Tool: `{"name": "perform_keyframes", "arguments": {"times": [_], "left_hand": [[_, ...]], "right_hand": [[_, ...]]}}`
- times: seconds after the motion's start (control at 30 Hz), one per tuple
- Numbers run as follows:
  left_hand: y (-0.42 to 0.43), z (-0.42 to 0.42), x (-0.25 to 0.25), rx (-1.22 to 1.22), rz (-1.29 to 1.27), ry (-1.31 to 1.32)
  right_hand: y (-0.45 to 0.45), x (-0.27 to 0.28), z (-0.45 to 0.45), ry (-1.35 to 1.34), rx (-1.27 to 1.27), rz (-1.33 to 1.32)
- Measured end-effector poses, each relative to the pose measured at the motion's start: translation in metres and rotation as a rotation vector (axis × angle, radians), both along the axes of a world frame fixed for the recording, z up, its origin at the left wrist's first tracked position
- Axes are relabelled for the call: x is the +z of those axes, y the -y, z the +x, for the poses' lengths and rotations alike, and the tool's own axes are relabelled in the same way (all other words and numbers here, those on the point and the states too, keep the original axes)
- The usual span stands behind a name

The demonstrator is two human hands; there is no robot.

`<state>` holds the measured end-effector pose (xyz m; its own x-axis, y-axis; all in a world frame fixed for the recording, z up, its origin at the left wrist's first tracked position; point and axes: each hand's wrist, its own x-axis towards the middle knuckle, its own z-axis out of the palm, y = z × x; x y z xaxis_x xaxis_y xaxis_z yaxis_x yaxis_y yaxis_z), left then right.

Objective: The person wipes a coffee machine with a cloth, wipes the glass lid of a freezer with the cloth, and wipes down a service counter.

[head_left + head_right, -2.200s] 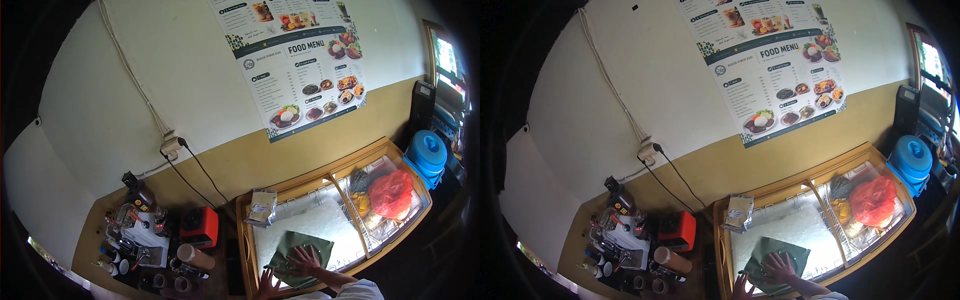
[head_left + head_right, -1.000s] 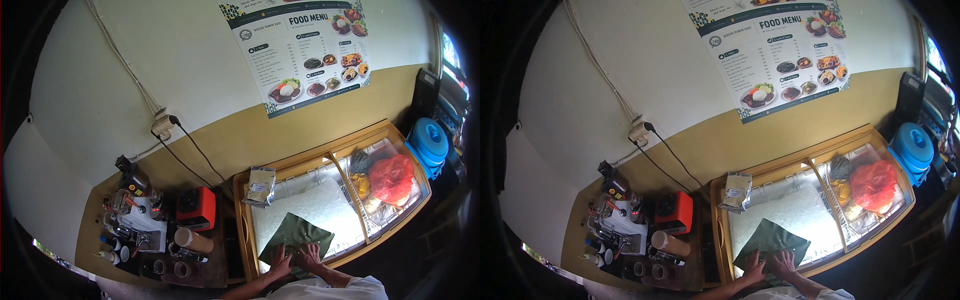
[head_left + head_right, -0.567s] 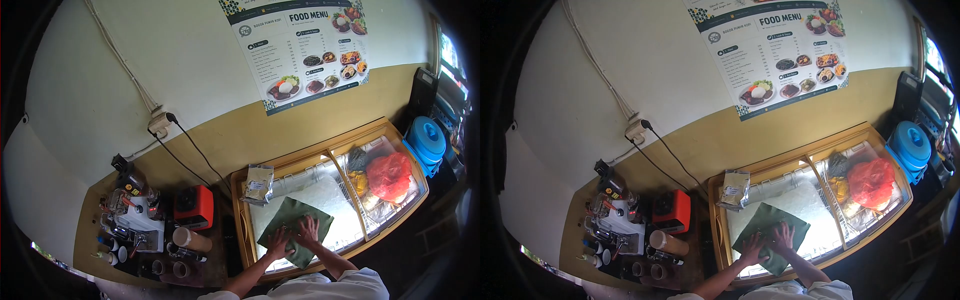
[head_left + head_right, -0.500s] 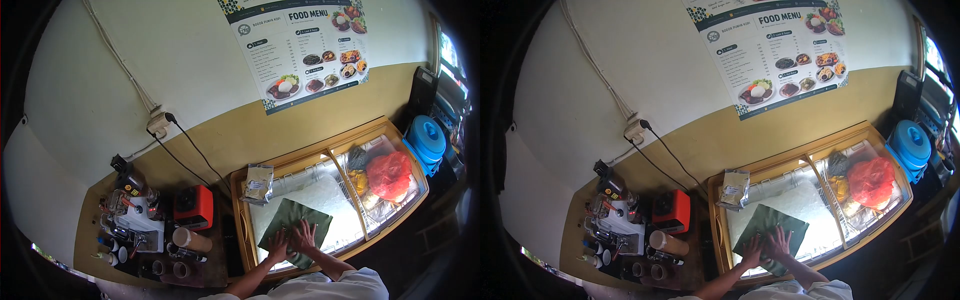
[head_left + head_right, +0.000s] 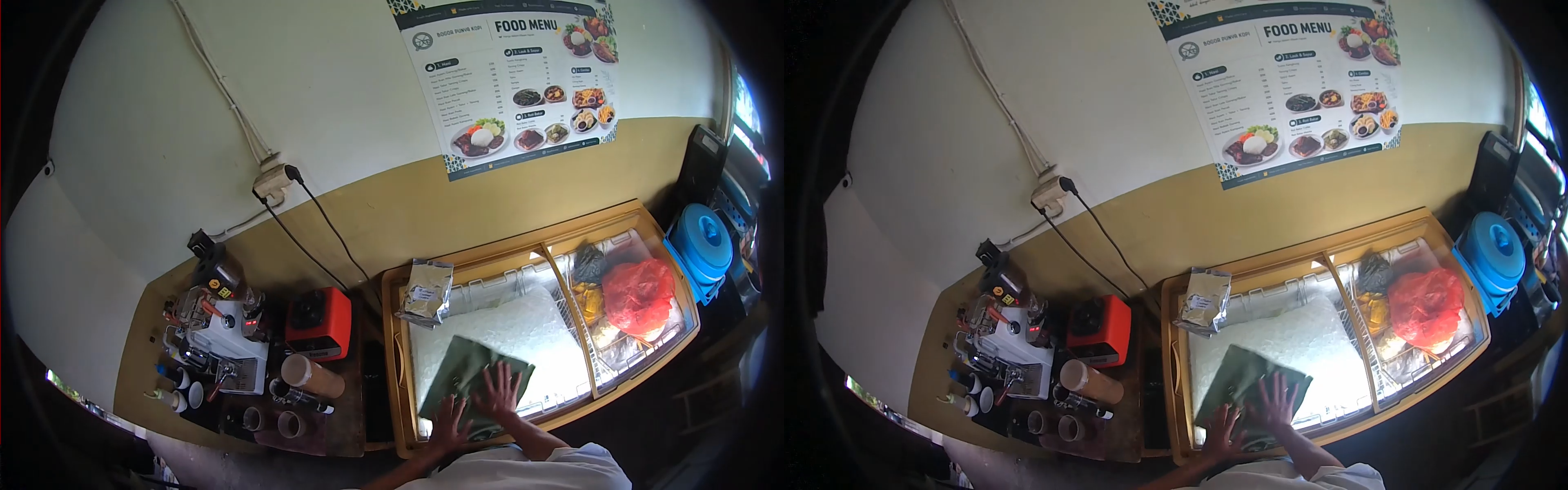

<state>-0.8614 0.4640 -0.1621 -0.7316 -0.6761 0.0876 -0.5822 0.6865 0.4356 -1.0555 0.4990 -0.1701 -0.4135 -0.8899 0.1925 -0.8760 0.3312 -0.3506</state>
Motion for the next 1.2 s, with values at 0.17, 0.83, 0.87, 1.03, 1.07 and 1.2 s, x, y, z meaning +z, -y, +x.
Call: {"name": "perform_keyframes", "arguments": {"times": [0.17, 0.83, 0.87, 1.03, 1.07, 1.2], "left_hand": [[-0.016, -0.018, -0.021, 0.082, 0.134, -0.064], [-0.035, -0.049, -0.023, 0.302, 0.129, 0.277], [-0.047, -0.059, -0.027, 0.334, 0.130, 0.273], [-0.055, -0.084, -0.004, 0.393, 0.205, 0.377], [-0.055, -0.086, 0.001, 0.396, 0.202, 0.383], [-0.060, -0.089, -0.016, 0.421, 0.098, 0.277]], "right_hand": [[-0.040, -0.004, 0.000, 0.184, 0.369, -0.044], [-0.217, -0.040, -0.276, 0.352, -1.109, 0.375], [-0.228, -0.095, -0.301, 0.115, -1.007, 0.341], [-0.225, 0.007, -0.275, 0.583, -0.941, 0.458], [-0.234, -0.047, -0.299, 0.528, -0.926, 0.461], [-0.239, -0.040, -0.310, 0.659, -0.861, 0.562]]}}
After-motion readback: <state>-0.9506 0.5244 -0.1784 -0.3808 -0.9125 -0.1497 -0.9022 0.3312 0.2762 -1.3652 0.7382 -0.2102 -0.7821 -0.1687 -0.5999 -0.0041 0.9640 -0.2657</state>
